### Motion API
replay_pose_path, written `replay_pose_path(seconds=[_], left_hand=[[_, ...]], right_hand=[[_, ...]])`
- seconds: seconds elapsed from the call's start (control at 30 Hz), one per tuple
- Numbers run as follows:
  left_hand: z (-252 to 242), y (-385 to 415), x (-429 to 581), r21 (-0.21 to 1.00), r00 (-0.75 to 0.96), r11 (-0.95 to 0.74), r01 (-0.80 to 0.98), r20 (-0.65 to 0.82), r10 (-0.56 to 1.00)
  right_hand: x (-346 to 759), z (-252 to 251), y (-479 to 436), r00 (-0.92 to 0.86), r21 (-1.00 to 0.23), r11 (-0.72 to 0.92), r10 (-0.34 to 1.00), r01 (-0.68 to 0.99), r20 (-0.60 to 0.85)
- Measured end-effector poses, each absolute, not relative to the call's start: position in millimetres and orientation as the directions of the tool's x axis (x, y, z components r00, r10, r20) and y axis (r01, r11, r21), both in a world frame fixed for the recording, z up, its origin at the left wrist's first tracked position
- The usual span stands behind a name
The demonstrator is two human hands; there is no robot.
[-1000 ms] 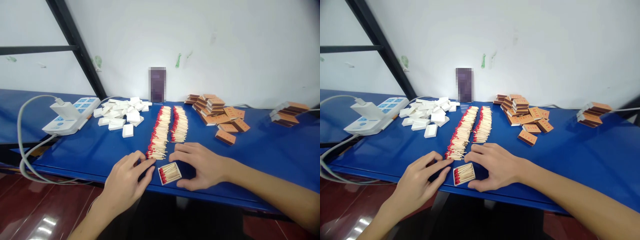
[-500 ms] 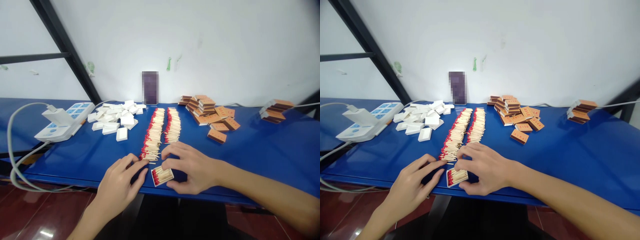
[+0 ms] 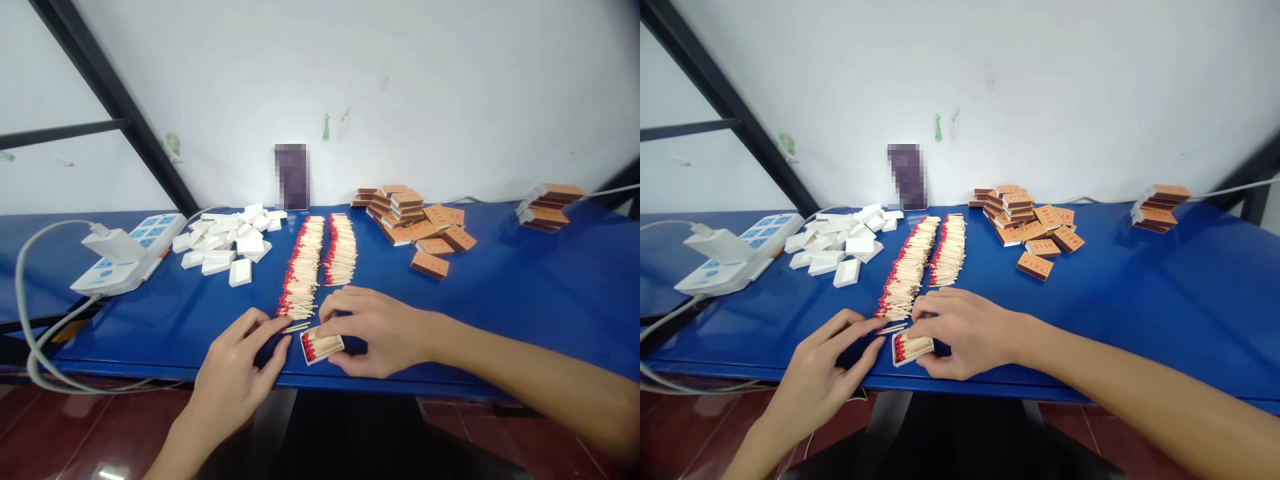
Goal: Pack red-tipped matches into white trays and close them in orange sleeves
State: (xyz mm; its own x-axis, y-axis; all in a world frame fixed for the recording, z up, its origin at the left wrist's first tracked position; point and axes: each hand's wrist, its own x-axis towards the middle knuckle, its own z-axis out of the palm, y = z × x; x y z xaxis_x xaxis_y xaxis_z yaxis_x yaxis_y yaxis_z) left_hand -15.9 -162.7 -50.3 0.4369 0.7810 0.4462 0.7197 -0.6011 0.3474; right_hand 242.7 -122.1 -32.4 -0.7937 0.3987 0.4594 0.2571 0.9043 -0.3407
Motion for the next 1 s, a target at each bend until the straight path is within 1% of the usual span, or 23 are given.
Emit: replay_pose_path(seconds=[0.27,0.47,0.6,0.83,1.0], left_hand=[[-50.5,-161.8,-16.5,0.307,0.453,-0.614,0.727,0.457,0.765],[-52.7,-160.7,-16.3,0.293,0.462,-0.621,0.727,0.462,0.757],[-52.4,-160.9,-16.3,0.295,0.464,-0.623,0.724,0.459,0.757],[-51.4,-162.0,-16.5,0.309,0.465,-0.627,0.715,0.459,0.757],[-51.1,-162.0,-15.4,0.320,0.458,-0.624,0.713,0.462,0.759]], right_hand=[[244.2,-27.9,-121.4,-0.826,-0.318,0.906,0.396,0.280,0.401],[245.7,-29.8,-120.4,-0.803,-0.327,0.898,0.419,0.296,0.425],[246.4,-28.4,-119.4,-0.811,-0.303,0.900,0.420,0.314,0.408],[246.8,-23.6,-119.3,-0.831,-0.295,0.893,0.433,0.341,0.349],[247.7,-25.9,-122.4,-0.855,-0.304,0.882,0.443,0.361,0.271]])
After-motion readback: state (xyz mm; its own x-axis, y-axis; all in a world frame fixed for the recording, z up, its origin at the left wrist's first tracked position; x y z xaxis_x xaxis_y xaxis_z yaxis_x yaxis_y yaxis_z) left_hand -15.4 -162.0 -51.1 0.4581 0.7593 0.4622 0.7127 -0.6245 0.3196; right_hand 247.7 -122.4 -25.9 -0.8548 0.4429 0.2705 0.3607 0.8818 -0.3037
